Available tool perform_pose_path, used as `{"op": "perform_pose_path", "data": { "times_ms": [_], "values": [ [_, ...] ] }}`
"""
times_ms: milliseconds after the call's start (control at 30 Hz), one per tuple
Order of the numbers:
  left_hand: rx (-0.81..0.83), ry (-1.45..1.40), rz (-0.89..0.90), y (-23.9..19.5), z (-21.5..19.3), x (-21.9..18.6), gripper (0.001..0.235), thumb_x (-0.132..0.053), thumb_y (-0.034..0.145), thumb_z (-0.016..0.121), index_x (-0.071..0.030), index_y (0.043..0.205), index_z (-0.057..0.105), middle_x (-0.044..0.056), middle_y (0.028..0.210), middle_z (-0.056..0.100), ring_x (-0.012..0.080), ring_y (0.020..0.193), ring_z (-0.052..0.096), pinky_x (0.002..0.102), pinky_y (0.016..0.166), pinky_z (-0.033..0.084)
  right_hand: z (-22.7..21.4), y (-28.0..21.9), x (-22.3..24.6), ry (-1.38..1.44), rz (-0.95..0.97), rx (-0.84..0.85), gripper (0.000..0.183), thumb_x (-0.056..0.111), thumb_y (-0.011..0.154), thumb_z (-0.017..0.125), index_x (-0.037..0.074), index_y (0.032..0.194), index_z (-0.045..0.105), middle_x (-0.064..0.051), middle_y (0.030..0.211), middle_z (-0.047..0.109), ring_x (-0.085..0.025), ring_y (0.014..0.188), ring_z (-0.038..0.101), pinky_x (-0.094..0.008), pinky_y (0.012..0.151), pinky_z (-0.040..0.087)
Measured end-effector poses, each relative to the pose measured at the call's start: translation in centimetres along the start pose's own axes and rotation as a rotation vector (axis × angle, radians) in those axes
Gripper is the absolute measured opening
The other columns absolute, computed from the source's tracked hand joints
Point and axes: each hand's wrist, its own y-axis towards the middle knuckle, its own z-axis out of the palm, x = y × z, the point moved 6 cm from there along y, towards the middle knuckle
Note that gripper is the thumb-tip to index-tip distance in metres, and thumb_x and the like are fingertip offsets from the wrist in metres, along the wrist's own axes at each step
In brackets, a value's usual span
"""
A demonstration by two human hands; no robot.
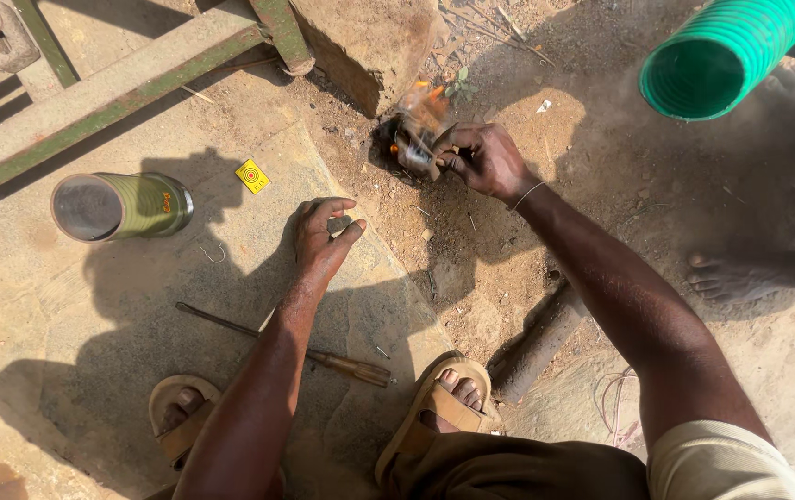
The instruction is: The person lights a small fire on the ground using a match, then holds a green corrugated pipe over the flame to heat it. After heating, the person attaches a metal pipe fitting to the softened end of the pipe and uses a wooden mallet to tap the fitting into place.
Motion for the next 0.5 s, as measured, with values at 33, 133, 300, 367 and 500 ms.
{"op": "perform_pose_path", "data": {
  "times_ms": [33, 133, 300, 367, 500],
  "values": [
    [0.002, 0.003, 0.001, 0.0, 0.0, 0.1, 0.038, -0.022, 0.083, 0.084, -0.017, 0.118, 0.069, 0.005, 0.119, 0.054, 0.0209, 0.117, 0.055, 0.043, 0.099, 0.050, -0.3, -0.6, 0.3, 0.041, -0.022, 0.014, 0.008, 0.016, 0.096, 0.076, 0.008, 0.099, 0.077, -0.009, 0.100, 0.078, -0.021, 0.086, 0.074, -0.034, 0.073, 0.060],
    [0.014, 0.008, 0.001, 0.1, 0.2, 0.3, 0.040, -0.022, 0.083, 0.084, -0.018, 0.119, 0.069, 0.005, 0.118, 0.055, 0.0214, 0.117, 0.055, 0.045, 0.100, 0.049, -0.5, -1.5, -1.0, 0.210, 0.033, 0.001, 0.009, 0.016, 0.098, 0.074, 0.008, 0.099, 0.077, -0.009, 0.099, 0.077, -0.019, 0.085, 0.074, -0.034, 0.071, 0.060],
    [0.016, 0.031, 0.003, 0.3, 0.4, 0.6, 0.040, -0.022, 0.083, 0.084, -0.018, 0.120, 0.069, 0.006, 0.117, 0.056, 0.0221, 0.117, 0.054, 0.047, 0.100, 0.048, 2.9, -0.4, -7.6, -0.123, 0.320, -0.124, 0.011, 0.014, 0.100, 0.071, 0.010, 0.091, 0.077, -0.008, 0.086, 0.075, -0.014, 0.062, 0.067, -0.029, 0.049, 0.055],
    [0.000, 0.037, 0.019, 0.4, 0.3, 0.6, 0.040, -0.022, 0.083, 0.085, -0.018, 0.119, 0.070, 0.006, 0.116, 0.056, 0.0226, 0.115, 0.054, 0.046, 0.100, 0.048, 4.7, -0.5, -10.0, -0.092, 0.437, -0.184, 0.013, 0.008, 0.099, 0.065, 0.011, 0.101, 0.077, -0.007, 0.092, 0.075, -0.008, 0.057, 0.066, -0.023, 0.043, 0.055],
    [-0.007, 0.041, 0.037, 0.3, 0.3, 0.9, 0.040, -0.021, 0.082, 0.085, -0.017, 0.119, 0.070, 0.006, 0.114, 0.058, 0.0224, 0.114, 0.055, 0.046, 0.100, 0.048, 5.6, -2.6, -10.6, 0.135, 0.438, -0.230, 0.010, 0.013, 0.099, 0.067, 0.008, 0.099, 0.076, -0.008, 0.092, 0.076, -0.008, 0.060, 0.065, -0.023, 0.048, 0.056]
  ]
}}
